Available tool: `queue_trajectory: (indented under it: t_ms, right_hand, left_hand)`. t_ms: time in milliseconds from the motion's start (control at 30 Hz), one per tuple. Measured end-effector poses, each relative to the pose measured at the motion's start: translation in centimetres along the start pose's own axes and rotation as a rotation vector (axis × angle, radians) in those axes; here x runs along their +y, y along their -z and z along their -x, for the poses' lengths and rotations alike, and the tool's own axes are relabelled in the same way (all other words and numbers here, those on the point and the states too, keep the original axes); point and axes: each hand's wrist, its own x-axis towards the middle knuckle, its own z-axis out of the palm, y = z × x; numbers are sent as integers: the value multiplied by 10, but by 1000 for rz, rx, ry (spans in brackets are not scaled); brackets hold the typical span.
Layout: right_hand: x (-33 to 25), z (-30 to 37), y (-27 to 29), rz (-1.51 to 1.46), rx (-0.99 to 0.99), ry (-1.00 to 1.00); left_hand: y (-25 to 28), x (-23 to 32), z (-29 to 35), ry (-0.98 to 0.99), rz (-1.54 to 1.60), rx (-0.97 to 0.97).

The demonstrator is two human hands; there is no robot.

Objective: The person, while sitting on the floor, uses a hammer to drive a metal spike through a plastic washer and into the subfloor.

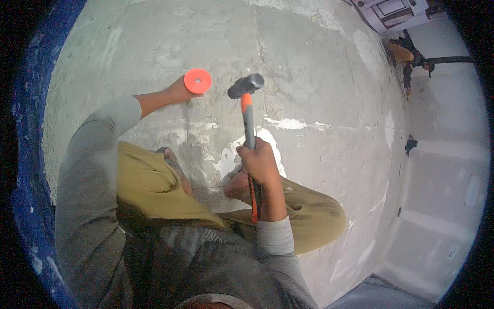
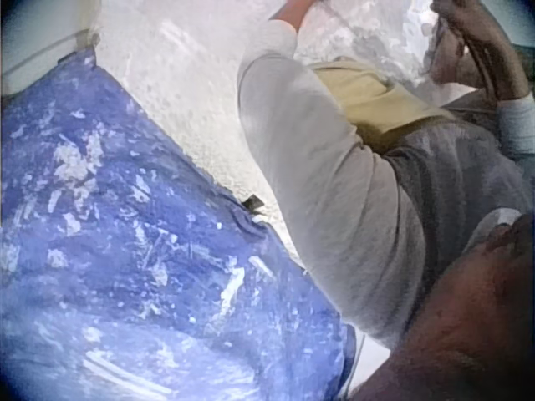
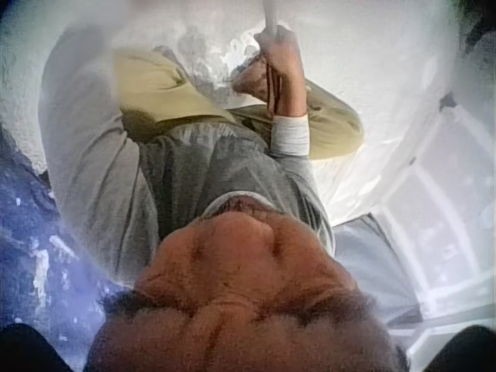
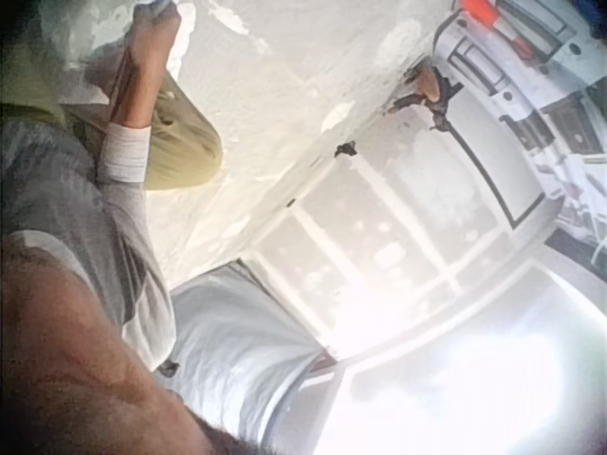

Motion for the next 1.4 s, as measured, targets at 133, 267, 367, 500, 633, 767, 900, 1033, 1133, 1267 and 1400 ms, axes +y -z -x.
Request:
queue_trajectory:
  t_ms: [133,267,367,500,633,767,900,1033,1133,1267,1400]
  right_hand:
    - [11,-2,10,-8,56,25]
    - [-11,8,5,-34,27,-21]
    - [-15,13,2,-15,17,29]
    - [-24,24,7,8,47,196]
    - [-90,56,16,-155,164,258]
    - [-138,69,22,-320,360,537]
    - [-154,72,20,-366,431,687]
    - [-152,70,15,-363,506,700]
    - [-149,65,16,-331,403,704]
    - [-96,17,0,-119,269,451]
    - [-9,-30,-27,282,-18,42]
  left_hand:
    - [21,24,-13,148,12,24]
    - [8,20,-12,38,12,100]
    - [-8,15,-8,-37,0,75]
    - [-16,32,-7,15,30,-34]
    - [-21,22,-8,-88,23,60]
    - [-23,20,-12,-124,-30,35]
    - [-21,29,-14,-87,-14,7]
    - [-20,31,-15,-121,-22,21]
    - [-24,22,-16,-149,-102,39]
    - [-19,31,-17,-96,-73,23]
    - [-49,0,-29,-131,24,87]
